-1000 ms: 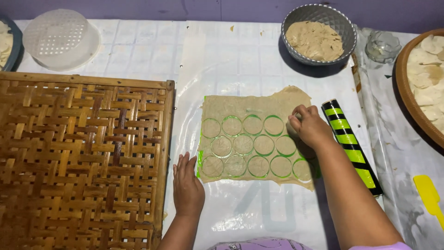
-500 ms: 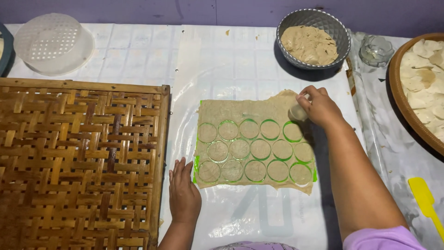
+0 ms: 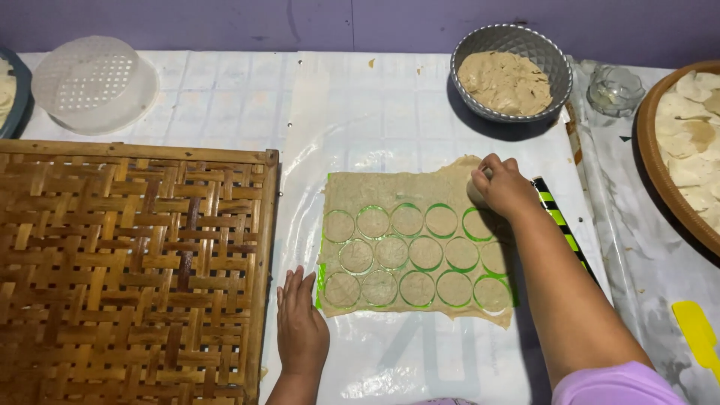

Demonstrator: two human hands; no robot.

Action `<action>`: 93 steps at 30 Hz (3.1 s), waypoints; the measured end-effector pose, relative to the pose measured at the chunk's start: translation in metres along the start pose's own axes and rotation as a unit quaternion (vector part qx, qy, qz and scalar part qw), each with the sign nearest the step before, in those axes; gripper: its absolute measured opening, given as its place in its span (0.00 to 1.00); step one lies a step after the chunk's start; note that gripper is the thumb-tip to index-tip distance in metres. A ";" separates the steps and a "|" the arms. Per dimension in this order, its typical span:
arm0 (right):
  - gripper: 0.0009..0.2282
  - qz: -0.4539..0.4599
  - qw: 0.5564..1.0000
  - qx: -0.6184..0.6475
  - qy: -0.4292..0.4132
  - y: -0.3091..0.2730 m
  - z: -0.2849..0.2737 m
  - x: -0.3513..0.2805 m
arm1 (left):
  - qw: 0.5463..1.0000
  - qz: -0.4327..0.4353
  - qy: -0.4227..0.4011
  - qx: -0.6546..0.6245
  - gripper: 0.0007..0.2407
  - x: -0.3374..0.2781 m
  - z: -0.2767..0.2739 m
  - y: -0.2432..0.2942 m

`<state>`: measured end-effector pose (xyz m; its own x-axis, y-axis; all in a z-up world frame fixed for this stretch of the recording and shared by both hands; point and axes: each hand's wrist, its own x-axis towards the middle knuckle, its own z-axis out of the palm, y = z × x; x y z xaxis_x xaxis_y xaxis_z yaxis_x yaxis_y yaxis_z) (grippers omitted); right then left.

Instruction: Cutting small circular discs from a rolled-out sheet of dough and arranging them on a large woven tray.

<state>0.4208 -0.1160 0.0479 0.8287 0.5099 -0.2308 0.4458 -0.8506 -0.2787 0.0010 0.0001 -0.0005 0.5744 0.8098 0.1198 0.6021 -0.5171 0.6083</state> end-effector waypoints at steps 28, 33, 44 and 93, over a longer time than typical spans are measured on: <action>0.16 -0.075 0.996 -0.035 -0.022 -0.054 0.011 -0.003 | 1.000 0.011 0.009 0.019 0.20 -0.002 0.001 -0.001; 0.18 -0.081 0.996 -0.034 -0.019 -0.048 0.012 0.001 | 1.000 -0.001 -0.005 0.019 0.20 -0.002 0.001 -0.001; 0.18 -0.107 0.993 -0.046 -0.033 -0.112 0.009 -0.029 | 1.000 0.006 0.011 0.006 0.19 0.001 -0.002 0.002; 0.16 -0.175 0.983 -0.061 -0.012 -0.205 0.024 -0.044 | 1.000 0.001 -0.005 0.009 0.20 -0.001 0.001 -0.006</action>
<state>0.2846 0.0388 0.0933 0.6096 0.7757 -0.1632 0.7408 -0.6307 -0.2310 -0.0025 0.0017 -0.0054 0.5813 0.8059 0.1128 0.6103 -0.5234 0.5946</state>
